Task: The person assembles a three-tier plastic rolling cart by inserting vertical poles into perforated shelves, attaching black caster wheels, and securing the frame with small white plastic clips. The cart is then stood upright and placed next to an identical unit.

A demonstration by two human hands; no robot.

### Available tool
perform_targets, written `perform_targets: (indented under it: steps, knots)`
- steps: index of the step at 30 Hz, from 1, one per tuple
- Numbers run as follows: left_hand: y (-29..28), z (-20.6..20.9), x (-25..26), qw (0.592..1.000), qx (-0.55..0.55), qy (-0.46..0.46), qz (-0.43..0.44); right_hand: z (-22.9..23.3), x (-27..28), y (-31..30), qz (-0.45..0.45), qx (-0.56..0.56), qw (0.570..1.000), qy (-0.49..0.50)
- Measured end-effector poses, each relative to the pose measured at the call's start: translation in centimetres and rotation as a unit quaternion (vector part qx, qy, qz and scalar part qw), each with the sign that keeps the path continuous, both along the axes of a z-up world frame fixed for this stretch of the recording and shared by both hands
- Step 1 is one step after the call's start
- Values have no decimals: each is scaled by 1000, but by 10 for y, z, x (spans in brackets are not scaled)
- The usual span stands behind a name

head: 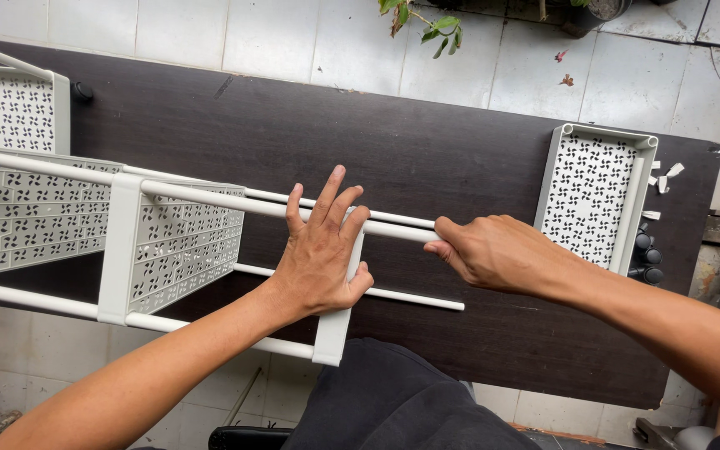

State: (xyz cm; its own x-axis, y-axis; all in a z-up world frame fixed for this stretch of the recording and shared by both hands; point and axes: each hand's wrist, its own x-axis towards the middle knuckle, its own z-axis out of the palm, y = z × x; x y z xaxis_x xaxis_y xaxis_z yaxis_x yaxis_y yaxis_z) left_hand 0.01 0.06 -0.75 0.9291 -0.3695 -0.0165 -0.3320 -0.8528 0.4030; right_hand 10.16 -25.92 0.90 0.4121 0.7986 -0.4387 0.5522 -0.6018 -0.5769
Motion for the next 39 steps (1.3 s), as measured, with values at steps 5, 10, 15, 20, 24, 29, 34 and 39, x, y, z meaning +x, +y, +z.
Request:
perform_targets:
  steps: [5, 10, 15, 20, 24, 29, 34, 39]
  knots:
    - [1, -1, -1, 1000, -5, -6, 3, -11, 15, 5, -38, -69, 983, 163]
    - [1, -3, -1, 1000, 0, -6, 6, -29, 29, 7, -43, -58, 954, 291]
    - [-1, 0, -1, 1000, 10, -9, 10, -24, 39, 7, -98, -101, 896, 422]
    - [-5, 3, -1, 999, 26, 1, 25, -16, 36, 10, -110, -64, 919, 374]
    - [-6, 7, -2, 998, 53, 12, 29, -21, 26, 20, -70, 17, 975, 212]
    - [-9, 9, -6, 993, 105, 30, 52, -20, 14, 0, -85, -30, 988, 128]
    - [-19, 17, -11, 986, 136, 36, 95, -13, 22, -58, -114, -35, 985, 122]
    - [-54, 22, -32, 962, 233, -78, 120, -18, 17, -147, -187, -29, 979, 69]
